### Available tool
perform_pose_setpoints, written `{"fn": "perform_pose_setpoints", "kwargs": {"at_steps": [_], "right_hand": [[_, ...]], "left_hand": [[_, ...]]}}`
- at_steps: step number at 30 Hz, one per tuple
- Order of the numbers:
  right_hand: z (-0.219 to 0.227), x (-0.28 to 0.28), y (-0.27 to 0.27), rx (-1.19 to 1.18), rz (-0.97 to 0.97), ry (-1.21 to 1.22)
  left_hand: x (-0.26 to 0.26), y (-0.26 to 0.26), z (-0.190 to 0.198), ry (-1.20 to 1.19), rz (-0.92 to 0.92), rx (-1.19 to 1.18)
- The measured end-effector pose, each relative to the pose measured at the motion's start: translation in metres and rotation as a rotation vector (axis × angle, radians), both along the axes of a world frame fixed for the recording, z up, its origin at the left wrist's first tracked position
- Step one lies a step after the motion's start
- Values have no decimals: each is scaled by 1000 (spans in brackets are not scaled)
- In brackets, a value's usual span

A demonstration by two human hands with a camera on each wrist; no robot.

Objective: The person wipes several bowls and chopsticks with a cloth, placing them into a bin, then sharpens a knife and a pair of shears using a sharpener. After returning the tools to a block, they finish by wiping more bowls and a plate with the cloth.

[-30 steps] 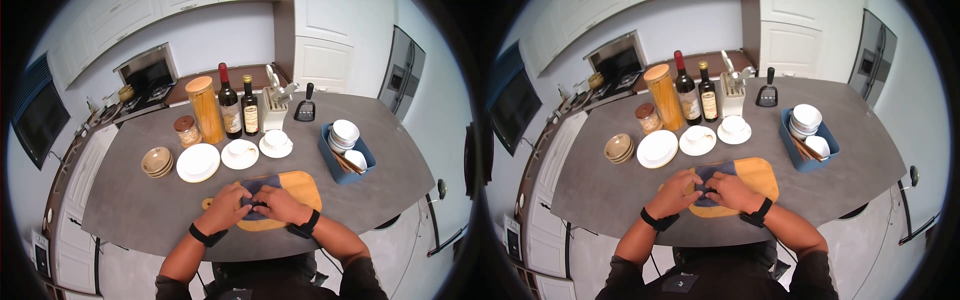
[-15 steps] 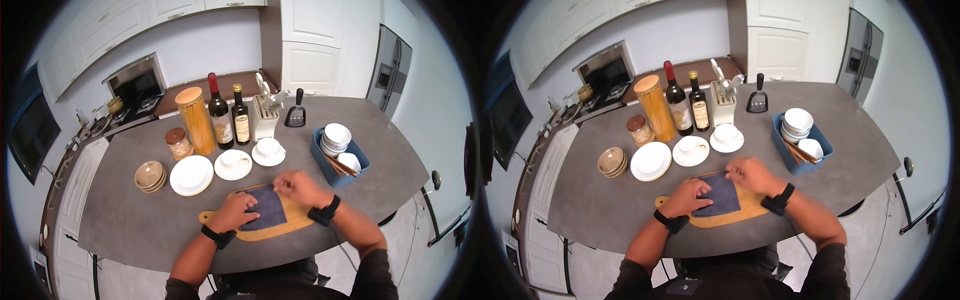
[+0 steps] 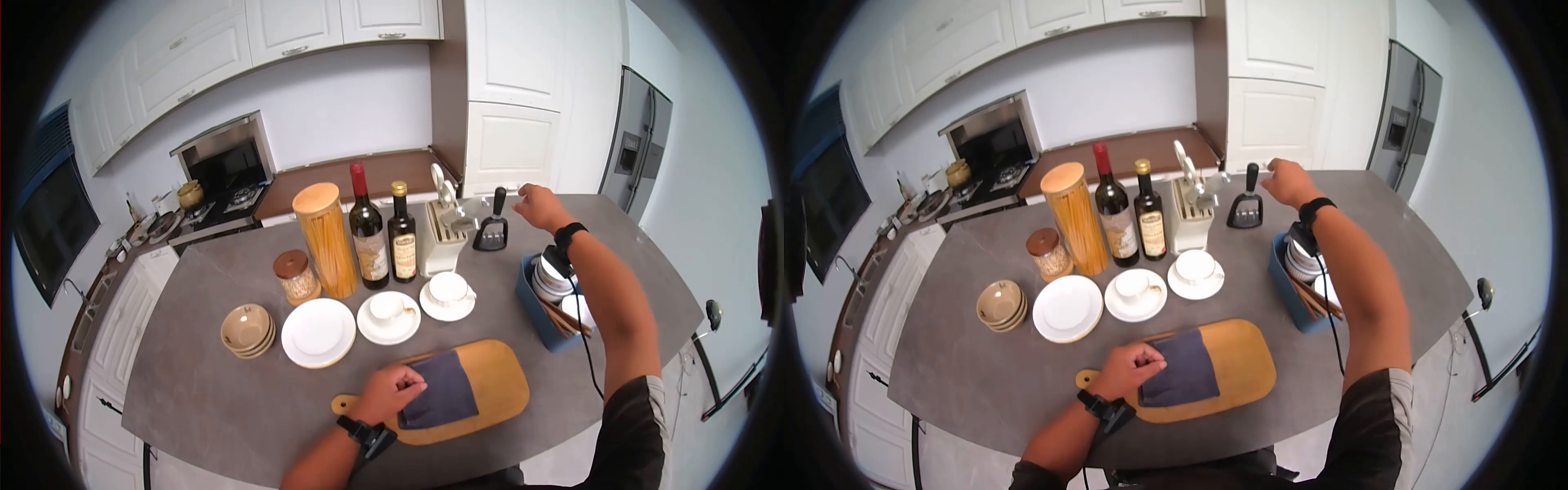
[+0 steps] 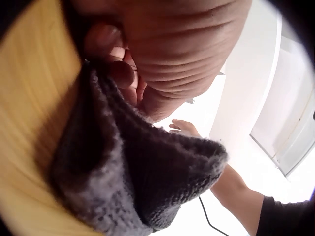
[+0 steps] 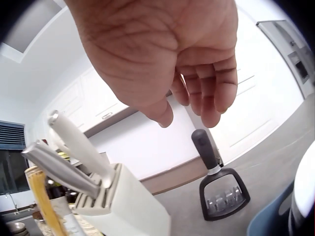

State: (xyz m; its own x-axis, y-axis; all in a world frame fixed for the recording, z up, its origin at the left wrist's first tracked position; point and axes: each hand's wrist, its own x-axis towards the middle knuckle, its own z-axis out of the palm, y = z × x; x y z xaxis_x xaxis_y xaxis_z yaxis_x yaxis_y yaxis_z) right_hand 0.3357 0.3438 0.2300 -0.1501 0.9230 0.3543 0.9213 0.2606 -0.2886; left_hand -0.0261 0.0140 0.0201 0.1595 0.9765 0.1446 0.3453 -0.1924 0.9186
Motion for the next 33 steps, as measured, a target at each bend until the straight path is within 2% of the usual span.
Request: {"fn": "perform_pose_setpoints", "kwargs": {"at_steps": [3,8,10,18,22,25,27,30,33], "right_hand": [[-10,-6,42,52,-48,-96],[-20,-19,91,-23,-40,-158],[-26,-21,107,-127,-40,-170],[-50,-24,129,-79,-52,-137],[-34,-21,107,41,-102,-184],[7,2,81,199,-125,-209],[39,24,53,313,-97,-191],[91,28,-41,425,-37,-145],[112,24,-124,402,65,-78]], "left_hand": [[-2,2,-1,20,-4,-21],[-3,4,2,16,11,-10],[-4,7,-1,-3,3,-18],[-6,7,-2,-25,-3,-15],[-5,6,-2,-56,8,-26],[-5,4,3,-21,10,0],[-6,6,-4,-87,-13,16],[-5,6,-10,-145,-4,47],[-7,4,-10,-141,15,47]]}}
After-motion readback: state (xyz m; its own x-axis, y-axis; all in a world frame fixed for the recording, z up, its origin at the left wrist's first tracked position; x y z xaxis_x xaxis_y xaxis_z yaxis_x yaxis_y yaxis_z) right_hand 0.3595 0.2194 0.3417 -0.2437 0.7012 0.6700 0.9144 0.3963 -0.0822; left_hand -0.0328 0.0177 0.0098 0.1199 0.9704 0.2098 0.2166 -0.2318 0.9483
